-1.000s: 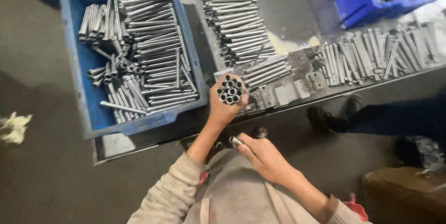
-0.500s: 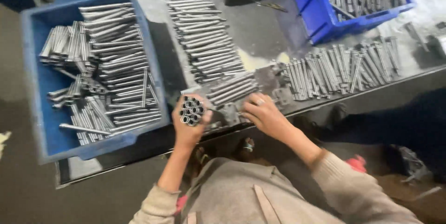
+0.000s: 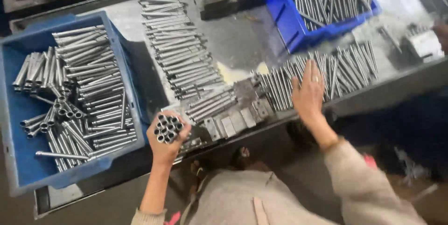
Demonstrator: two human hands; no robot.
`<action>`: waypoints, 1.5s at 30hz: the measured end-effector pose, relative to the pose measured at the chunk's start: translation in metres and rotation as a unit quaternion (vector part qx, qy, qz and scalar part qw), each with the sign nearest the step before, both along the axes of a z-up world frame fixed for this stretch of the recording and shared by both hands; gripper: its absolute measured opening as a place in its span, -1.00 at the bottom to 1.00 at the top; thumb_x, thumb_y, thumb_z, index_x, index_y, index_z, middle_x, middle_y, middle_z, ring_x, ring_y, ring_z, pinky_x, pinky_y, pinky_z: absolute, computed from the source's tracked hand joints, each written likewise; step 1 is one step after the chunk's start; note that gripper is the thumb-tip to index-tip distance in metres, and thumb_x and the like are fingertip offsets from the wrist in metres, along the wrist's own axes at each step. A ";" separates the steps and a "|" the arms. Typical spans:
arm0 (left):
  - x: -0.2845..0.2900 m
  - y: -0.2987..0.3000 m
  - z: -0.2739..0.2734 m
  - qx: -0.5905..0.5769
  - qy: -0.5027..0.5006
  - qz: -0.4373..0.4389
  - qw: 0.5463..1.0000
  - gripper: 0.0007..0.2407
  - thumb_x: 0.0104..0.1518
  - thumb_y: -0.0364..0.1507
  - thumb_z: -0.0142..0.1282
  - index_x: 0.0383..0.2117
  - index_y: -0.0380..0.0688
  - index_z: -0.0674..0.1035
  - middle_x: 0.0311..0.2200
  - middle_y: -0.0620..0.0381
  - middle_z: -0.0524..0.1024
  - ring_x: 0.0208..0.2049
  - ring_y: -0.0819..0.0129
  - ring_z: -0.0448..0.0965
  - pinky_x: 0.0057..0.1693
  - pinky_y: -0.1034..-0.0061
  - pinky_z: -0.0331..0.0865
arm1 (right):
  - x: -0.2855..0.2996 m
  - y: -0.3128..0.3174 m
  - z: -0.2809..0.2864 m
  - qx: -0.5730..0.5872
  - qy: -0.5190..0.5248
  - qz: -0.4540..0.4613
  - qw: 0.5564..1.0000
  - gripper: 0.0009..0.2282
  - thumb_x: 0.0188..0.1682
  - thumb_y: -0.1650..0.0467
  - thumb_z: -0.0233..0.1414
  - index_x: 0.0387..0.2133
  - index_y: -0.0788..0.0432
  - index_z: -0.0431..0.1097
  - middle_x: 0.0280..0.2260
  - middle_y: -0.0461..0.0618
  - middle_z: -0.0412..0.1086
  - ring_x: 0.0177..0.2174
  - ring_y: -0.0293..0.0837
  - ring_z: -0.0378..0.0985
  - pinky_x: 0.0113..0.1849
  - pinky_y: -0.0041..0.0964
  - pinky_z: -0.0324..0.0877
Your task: Assembling small metal tubes into a fixture on a workbench in a fabrication environment.
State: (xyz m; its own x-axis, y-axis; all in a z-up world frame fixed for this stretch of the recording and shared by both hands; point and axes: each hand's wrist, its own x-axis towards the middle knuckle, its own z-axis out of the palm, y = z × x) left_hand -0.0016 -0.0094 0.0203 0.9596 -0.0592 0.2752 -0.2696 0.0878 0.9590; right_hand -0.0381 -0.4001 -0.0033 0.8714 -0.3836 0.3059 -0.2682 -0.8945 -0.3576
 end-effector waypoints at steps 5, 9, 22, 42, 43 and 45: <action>-0.002 0.005 0.006 0.002 0.008 0.000 1.000 -0.60 -0.33 -0.49 0.58 -0.33 -0.22 0.60 -0.47 0.02 0.61 -0.35 0.37 0.59 -0.05 0.40 0.48 | -0.015 0.171 0.052 0.191 -0.058 0.206 0.958 -0.58 -0.08 0.51 0.17 0.08 0.36 0.35 -0.03 0.38 0.42 0.04 0.37 0.43 0.10 0.12 0.24; 0.001 0.011 0.007 -0.042 0.030 -0.034 0.998 -0.65 -0.25 -0.51 0.56 -0.35 -0.21 0.59 -0.48 0.03 0.63 -0.35 0.35 0.63 -0.04 0.40 0.51 | -0.002 0.252 -0.007 0.296 0.055 0.294 0.907 -0.65 -0.09 0.51 0.05 -0.02 -0.02 0.44 -0.23 0.05 0.56 -0.13 0.16 0.59 -0.06 0.04 0.42; 0.005 0.028 0.000 -0.067 0.031 -0.073 0.995 -0.77 -0.20 -0.52 0.36 -0.40 -0.13 0.59 -0.55 0.12 0.61 -0.43 0.50 0.59 -0.16 0.53 0.50 | -0.089 0.313 -0.016 0.795 0.238 -0.017 0.558 -0.63 0.21 0.16 -0.24 -0.22 0.24 0.33 -0.70 -0.30 -0.17 -0.83 -0.44 -0.24 -0.87 -0.50 -0.26; -0.009 0.022 0.012 -0.006 0.004 -0.036 0.999 -0.84 -0.12 -0.53 0.26 -0.39 -0.14 0.61 -0.51 0.01 0.62 -0.46 0.31 0.61 -0.21 0.39 0.52 | -0.068 0.217 0.034 0.225 -0.041 0.209 0.951 -0.86 0.01 0.51 0.09 -0.19 0.12 0.51 -0.38 0.07 0.51 -0.27 0.13 0.58 -0.13 -0.05 0.43; -0.008 0.020 0.010 -0.005 0.003 -0.039 0.999 -0.84 -0.12 -0.53 0.26 -0.39 -0.14 0.61 -0.51 0.01 0.62 -0.46 0.31 0.61 -0.21 0.39 0.52 | -0.057 0.204 0.022 0.225 -0.043 0.206 0.951 -0.86 0.01 0.51 0.09 -0.19 0.12 0.51 -0.38 0.07 0.51 -0.27 0.13 0.58 -0.13 -0.05 0.43; -0.009 0.017 0.007 -0.008 0.011 -0.025 1.000 -0.85 -0.10 -0.50 0.26 -0.38 -0.14 0.62 -0.52 0.02 0.61 -0.44 0.39 0.59 -0.22 0.41 0.50 | -0.037 0.179 -0.001 0.093 -0.071 0.258 0.959 -0.86 -0.10 0.47 0.24 -0.29 0.00 0.55 -0.33 -0.09 0.42 -0.23 0.02 0.49 -0.13 -0.07 0.36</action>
State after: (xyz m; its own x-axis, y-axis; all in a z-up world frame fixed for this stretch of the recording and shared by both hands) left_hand -0.0105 0.0071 0.0273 0.9613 -0.1029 0.2555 -0.2434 0.1166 0.9629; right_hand -0.0750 -0.2207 -0.0041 0.9142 0.0287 0.4043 0.2571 -0.8123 -0.5235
